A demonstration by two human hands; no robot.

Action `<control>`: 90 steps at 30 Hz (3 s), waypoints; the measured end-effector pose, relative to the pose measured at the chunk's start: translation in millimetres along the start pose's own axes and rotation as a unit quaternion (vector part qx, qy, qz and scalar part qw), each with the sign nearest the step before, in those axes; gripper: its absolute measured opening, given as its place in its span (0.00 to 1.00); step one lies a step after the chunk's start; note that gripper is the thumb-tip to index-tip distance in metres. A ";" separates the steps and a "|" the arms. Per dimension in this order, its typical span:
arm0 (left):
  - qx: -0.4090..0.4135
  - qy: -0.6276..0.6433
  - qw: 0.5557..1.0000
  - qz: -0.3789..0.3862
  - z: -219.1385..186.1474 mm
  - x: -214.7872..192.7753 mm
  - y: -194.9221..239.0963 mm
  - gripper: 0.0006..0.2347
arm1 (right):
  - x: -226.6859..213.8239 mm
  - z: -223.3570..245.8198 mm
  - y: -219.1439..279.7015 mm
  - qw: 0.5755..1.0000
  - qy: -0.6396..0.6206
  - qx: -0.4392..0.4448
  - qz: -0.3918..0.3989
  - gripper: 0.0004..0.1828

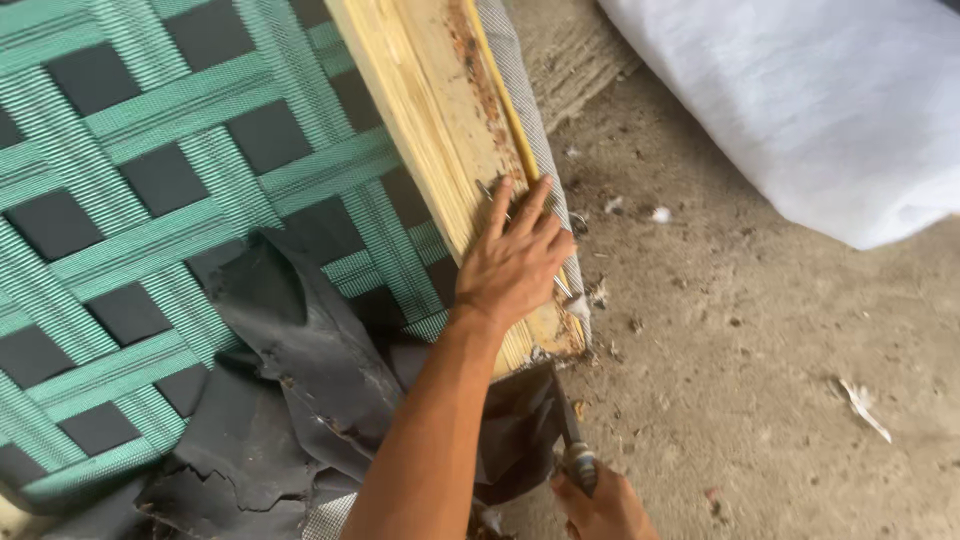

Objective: The person uses a hammer and a knife to pry and cut staples and fabric from the edge of a wooden furniture frame. They repeatedly lift the black fabric, cut the securing staples, and pull the fabric away from the frame.

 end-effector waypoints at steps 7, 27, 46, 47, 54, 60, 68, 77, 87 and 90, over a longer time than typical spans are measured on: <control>-0.002 0.008 0.998 -0.056 -0.3 10.4 6.6 0.08 | -76.9 49.0 18.2 0.947 0.281 0.060 0.141 0.17; -0.006 0.011 1.000 -0.004 -0.4 21.9 1.0 0.14 | -94.5 215.7 -10.8 0.732 0.651 0.093 0.179 0.12; -0.008 -0.025 0.999 -0.044 2.2 12.3 5.7 0.08 | -5.5 51.2 32.0 0.978 0.198 0.059 0.033 0.14; -0.015 -0.029 0.998 -0.056 1.4 8.8 8.0 0.08 | -9.8 46.7 34.2 0.975 0.211 0.058 0.029 0.14; -0.010 -0.031 0.998 -0.047 6.5 -11.3 0.2 0.10 | -28.9 31.6 40.5 0.938 0.332 0.035 0.096 0.16; -0.008 -0.029 0.999 -0.044 -0.9 17.1 6.7 0.09 | -63.7 13.0 54.5 0.788 0.565 0.005 0.243 0.19; 0.005 -0.015 0.999 -0.041 3.5 22.9 1.3 0.10 | -104.4 153.2 66.0 0.729 0.678 0.040 0.084 0.22; 0.005 -0.017 0.999 -0.048 4.4 30.0 0.9 0.12 | -56.0 210.9 66.0 0.602 0.798 0.006 -0.043 0.18; 0.007 -0.026 0.998 -0.050 1.9 21.7 5.3 0.13 | -8.2 90.9 97.7 0.739 0.663 -0.005 0.117 0.21; -0.005 -0.003 0.998 -0.057 3.3 18.4 -0.1 0.13 | -35.0 40.1 72.0 0.793 0.591 -0.014 0.148 0.16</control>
Point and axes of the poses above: each hand's wrist, its own y-axis away from the middle knuckle, its own x-axis out of the palm, z = x × y, the point moved 5 cm from there along -y, towards the middle knuckle, and after that the axes turned 12 degrees about x, right-handed, at the moved point
